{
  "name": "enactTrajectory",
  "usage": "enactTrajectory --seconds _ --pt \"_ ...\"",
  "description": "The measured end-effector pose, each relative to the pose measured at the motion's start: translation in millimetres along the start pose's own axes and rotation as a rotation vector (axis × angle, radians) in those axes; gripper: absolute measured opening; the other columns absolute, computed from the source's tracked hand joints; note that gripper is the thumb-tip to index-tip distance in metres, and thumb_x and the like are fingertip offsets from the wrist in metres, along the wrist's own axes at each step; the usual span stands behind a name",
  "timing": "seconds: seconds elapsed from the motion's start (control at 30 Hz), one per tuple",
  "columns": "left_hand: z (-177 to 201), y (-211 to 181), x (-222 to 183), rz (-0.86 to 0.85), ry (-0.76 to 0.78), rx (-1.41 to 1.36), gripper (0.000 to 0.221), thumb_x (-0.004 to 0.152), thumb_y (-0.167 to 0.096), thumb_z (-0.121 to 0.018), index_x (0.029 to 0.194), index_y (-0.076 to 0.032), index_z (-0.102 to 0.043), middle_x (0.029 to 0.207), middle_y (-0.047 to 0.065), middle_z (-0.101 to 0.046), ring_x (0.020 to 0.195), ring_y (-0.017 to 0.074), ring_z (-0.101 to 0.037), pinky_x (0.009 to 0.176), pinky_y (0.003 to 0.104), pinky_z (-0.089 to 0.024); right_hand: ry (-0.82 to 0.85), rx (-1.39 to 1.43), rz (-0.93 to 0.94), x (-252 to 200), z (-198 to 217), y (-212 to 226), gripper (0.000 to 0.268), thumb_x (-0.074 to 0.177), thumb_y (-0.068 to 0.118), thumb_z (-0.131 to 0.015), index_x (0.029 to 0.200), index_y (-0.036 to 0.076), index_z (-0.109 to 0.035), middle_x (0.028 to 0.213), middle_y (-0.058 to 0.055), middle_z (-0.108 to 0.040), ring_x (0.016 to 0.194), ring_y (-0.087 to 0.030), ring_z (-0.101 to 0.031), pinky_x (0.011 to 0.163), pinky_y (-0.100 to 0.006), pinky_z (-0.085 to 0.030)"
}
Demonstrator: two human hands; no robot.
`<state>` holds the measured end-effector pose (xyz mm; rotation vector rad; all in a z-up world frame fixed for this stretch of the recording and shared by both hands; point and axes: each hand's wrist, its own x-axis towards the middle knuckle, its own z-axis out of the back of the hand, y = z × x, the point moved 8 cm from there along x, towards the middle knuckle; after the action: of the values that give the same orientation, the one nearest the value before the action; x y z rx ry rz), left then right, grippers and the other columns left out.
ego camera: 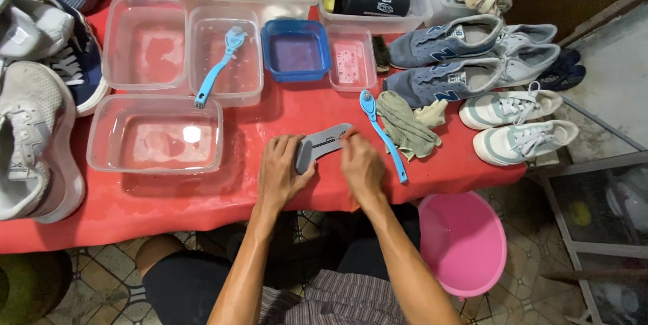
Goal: Cleaning a shoe insole by wiping it with a cloth and liquid solution.
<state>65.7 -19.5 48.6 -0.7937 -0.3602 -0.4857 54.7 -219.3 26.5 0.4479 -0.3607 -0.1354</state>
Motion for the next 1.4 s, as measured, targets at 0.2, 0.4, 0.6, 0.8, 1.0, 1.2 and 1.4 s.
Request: enactTrajectory --seconds 0.2,0.4,0.6,0.8,1.0,1.2,1.4 --pt "0 -2 0 0.011 0.01 -0.008 0.055 0.078 -0.032 -0.077 0.126 -0.01 -0.064 0.109 0.01 -0.065 0.105 0.0313 -0.06 0.092 0.043 -0.05 0.147 0.075 0.042 -3 -15 -12 0.02 0.094 0.029 -0.065 0.085 0.011 -0.068 0.076 -0.016 -0.069 0.076 -0.043 -0.071 0.064 -0.052 -0.055" --pt "2 -2 0 0.034 0.034 -0.012 0.055 0.078 -0.032 -0.077 0.127 -0.011 -0.063 0.111 0.008 -0.065 0.107 0.0299 -0.059 0.094 0.042 -0.049 0.164 0.03 0.073 5 6 -2 0.033 0.099 0.04 -0.062 0.086 0.009 -0.066 0.076 -0.018 -0.067 0.078 -0.043 -0.069 0.065 -0.053 -0.054" --pt "-3 1 0 0.034 0.043 -0.008 0.057 0.077 -0.035 -0.077 0.127 -0.011 -0.063 0.111 0.008 -0.065 0.108 0.03 -0.059 0.096 0.043 -0.049 0.149 0.015 0.026 27 8 -27 0.029 0.099 0.035 -0.062 0.089 0.008 -0.065 0.078 -0.018 -0.066 0.079 -0.044 -0.069 0.066 -0.055 -0.055" --pt "-7 5 -3 0.034 0.038 0.012 0.057 0.076 -0.033 -0.077 0.127 -0.011 -0.064 0.112 0.008 -0.066 0.11 0.03 -0.06 0.098 0.043 -0.049 0.19 0.054 0.091 42 23 -6 0.029 0.099 0.032 -0.061 0.094 0.005 -0.067 0.081 -0.025 -0.067 0.083 -0.051 -0.066 0.069 -0.063 -0.051" --pt "-10 6 -2 0.044 0.029 0.024 0.056 0.078 -0.034 -0.075 0.127 -0.012 -0.063 0.112 0.007 -0.066 0.11 0.0285 -0.06 0.102 0.042 -0.047 0.201 0.054 0.051 27 28 -14 0.029 0.097 0.031 -0.064 0.088 0.004 -0.065 0.08 -0.025 -0.066 0.083 -0.049 -0.067 0.068 -0.057 -0.053" --pt "-13 9 -1 0.037 0.026 0.035 0.056 0.078 -0.037 -0.074 0.127 -0.012 -0.064 0.113 0.007 -0.066 0.112 0.0285 -0.06 0.104 0.043 -0.047 0.129 0.057 0.068 48 16 -13 0.027 0.1 0.028 -0.063 0.086 0.005 -0.064 0.075 -0.02 -0.066 0.077 -0.045 -0.068 0.066 -0.052 -0.054" --pt "-7 8 -1 0.024 0.0 -0.02 0.055 0.077 -0.038 -0.071 0.124 -0.011 -0.064 0.107 0.008 -0.065 0.106 0.0292 -0.061 0.101 0.045 -0.047 0.219 -0.004 -0.04 36 29 13 0.029 0.099 0.032 -0.059 0.098 0.005 -0.069 0.087 -0.025 -0.071 0.084 -0.05 -0.069 0.075 -0.06 -0.054"
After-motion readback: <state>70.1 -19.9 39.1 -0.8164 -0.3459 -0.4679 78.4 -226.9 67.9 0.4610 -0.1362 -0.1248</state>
